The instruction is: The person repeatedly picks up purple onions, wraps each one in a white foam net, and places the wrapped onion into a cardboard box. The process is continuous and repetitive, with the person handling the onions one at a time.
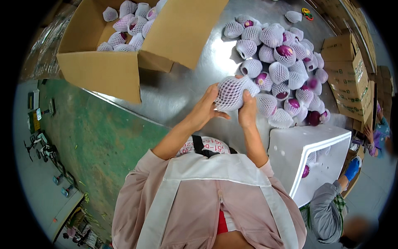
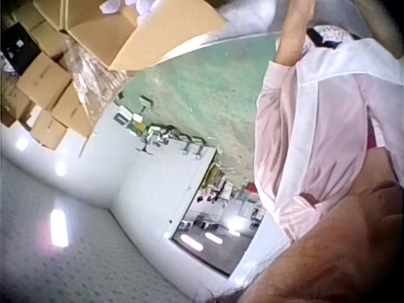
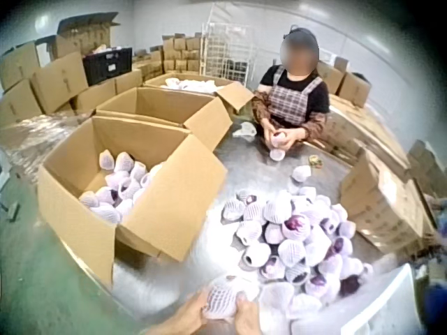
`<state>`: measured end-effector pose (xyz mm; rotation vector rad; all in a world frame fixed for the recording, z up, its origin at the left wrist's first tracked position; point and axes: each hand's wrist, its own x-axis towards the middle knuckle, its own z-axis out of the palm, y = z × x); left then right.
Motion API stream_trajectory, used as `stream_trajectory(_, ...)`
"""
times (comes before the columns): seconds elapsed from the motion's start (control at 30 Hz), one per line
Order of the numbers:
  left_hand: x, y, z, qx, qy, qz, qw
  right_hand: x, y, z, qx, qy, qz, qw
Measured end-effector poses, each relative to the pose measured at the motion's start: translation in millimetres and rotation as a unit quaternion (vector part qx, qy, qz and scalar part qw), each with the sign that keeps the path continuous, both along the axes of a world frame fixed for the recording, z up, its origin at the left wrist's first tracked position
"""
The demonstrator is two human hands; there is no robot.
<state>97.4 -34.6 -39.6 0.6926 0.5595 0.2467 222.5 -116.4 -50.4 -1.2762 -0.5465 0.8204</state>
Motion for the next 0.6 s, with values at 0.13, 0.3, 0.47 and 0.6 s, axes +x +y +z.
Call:
stream_trajectory(0.13,-3.0,-13.8,-0.4,-0.051,-0.084,-0.026,0.995,-20.2,-21.9,9.8,-0.026,-0.14,-0.009,0.99)
stream_trajectory(0.3,-15.6,-30.9,10.1,-0.11,-0.107,-0.022,0.988,-30.1,-29.1,20.5,0.004,-0.112,-0.045,0.993)
stream_trajectory(0.47,-22.6,-37.9,5.8,-0.072,-0.099,0.024,0.992,-22.0,-35.7,31.1,0.055,-0.035,0.039,0.997)
stream_trajectory(0.6,-21.1,-46.5,16.2,0.032,-0.017,0.084,0.996,-31.7,-39.6,38.5,0.01,-0.195,0.048,0.98)
